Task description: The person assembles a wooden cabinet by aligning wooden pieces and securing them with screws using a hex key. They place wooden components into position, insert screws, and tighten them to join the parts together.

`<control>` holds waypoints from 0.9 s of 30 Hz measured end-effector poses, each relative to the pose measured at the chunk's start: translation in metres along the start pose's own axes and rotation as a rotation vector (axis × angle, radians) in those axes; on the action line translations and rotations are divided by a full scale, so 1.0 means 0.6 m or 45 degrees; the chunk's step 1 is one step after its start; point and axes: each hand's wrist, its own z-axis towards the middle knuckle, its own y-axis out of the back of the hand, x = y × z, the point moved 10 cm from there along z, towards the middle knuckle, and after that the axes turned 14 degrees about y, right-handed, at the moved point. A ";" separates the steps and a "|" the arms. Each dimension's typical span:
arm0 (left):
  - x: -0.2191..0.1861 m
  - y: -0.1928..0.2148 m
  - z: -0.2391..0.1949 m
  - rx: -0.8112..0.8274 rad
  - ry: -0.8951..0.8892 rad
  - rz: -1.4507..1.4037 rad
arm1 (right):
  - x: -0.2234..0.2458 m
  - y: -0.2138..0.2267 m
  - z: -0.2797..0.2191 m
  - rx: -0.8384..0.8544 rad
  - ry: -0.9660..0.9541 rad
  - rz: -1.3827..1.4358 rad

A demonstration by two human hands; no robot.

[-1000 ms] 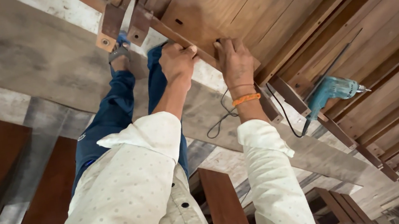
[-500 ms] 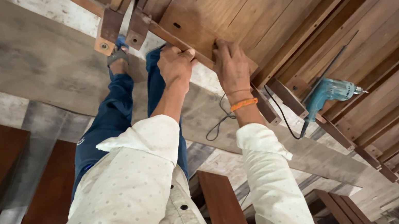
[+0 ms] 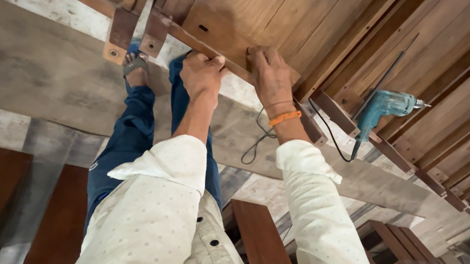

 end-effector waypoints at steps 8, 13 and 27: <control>-0.010 -0.005 0.001 0.097 -0.069 -0.080 | -0.013 -0.008 -0.001 -0.067 -0.131 -0.034; -0.001 -0.008 0.000 0.127 -0.050 -0.111 | -0.005 -0.004 -0.009 -0.076 0.007 -0.013; 0.074 -0.015 0.141 0.565 -0.034 -0.387 | -0.042 0.207 -0.040 -0.508 -0.469 0.221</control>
